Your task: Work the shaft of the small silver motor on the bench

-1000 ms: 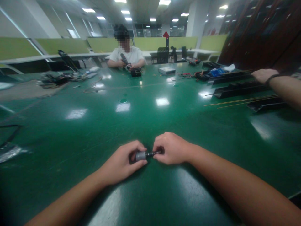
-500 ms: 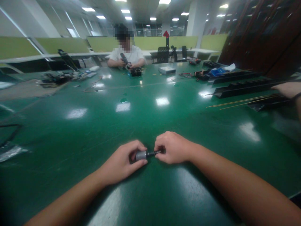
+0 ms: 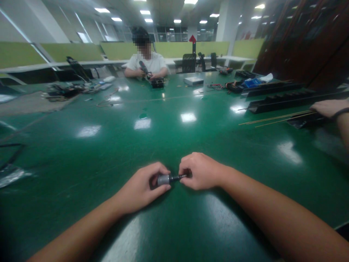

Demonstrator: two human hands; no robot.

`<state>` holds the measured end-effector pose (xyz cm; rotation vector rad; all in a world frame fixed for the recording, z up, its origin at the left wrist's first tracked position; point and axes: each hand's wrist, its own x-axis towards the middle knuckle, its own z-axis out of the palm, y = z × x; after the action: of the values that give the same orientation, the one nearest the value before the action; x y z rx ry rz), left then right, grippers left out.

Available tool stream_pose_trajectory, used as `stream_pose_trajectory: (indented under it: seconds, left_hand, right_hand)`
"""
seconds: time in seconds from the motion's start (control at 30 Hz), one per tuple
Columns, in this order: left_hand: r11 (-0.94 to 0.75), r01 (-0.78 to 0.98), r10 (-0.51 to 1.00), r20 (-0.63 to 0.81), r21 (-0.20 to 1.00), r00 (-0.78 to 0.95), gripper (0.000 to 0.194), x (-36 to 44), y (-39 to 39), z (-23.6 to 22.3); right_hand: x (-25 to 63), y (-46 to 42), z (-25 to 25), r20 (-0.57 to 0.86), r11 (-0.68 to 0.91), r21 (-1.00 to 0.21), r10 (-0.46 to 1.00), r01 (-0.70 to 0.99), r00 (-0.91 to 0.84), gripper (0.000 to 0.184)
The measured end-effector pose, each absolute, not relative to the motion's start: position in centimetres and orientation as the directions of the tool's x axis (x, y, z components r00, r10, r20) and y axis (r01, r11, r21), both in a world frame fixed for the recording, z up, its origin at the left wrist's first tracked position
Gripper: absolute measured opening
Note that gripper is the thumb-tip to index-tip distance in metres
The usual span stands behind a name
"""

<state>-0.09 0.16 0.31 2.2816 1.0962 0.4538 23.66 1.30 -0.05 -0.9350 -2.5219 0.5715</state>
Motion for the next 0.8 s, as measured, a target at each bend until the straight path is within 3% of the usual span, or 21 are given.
stream_pose_trajectory:
  seconds: [0.8]
  left_hand:
    - [-0.511,0.605,0.791,0.059,0.610,0.609,0.019,-0.16,0.19,0.09]
  right_hand:
    - [23.80,1.34,-0.24,0.198,0.688,-0.501,0.682,0.526,-0.704,0.006]
